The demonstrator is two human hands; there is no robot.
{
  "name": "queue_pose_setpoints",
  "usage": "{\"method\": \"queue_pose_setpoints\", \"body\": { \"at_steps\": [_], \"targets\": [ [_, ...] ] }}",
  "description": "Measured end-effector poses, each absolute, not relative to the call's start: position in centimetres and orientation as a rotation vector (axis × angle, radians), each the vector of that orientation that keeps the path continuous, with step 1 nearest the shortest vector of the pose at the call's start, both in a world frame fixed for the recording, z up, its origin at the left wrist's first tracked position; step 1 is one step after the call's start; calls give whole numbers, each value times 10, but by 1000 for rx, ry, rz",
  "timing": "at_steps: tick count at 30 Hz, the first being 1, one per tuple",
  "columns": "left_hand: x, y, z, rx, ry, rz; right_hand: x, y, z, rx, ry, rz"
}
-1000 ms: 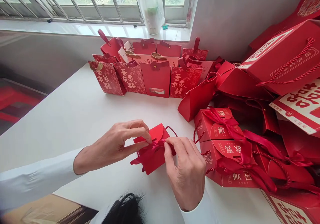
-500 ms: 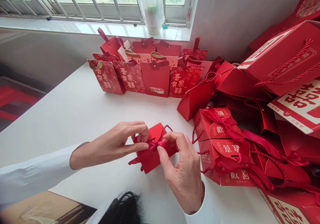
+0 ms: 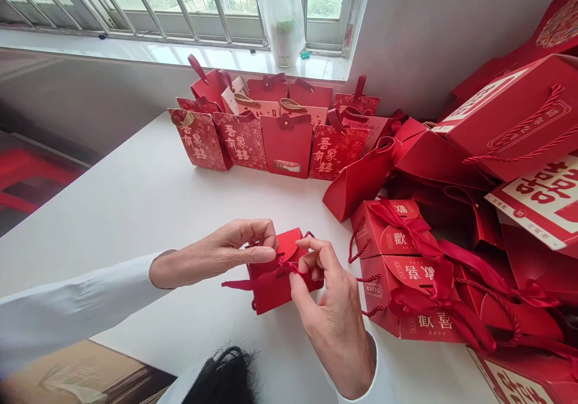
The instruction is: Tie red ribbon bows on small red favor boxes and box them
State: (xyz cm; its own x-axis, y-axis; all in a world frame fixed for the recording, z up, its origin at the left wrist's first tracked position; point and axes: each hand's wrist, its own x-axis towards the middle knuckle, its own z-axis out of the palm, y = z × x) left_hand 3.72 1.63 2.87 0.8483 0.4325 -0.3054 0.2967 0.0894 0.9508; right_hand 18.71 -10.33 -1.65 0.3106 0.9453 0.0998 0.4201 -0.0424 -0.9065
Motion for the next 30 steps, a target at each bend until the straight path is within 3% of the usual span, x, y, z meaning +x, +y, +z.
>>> {"method": "queue_pose_setpoints", "body": {
  "at_steps": [9, 20, 30],
  "targets": [
    [34, 18, 25, 1804, 565, 131, 183, -102, -12, -1630, -1312, 681],
    [34, 27, 27, 1672, 395, 7, 179, -105, -15, -1667, -1400, 675],
    [25, 8, 17, 2031, 584, 213, 176, -108, -20, -1626, -1341, 709]
  ]
}}
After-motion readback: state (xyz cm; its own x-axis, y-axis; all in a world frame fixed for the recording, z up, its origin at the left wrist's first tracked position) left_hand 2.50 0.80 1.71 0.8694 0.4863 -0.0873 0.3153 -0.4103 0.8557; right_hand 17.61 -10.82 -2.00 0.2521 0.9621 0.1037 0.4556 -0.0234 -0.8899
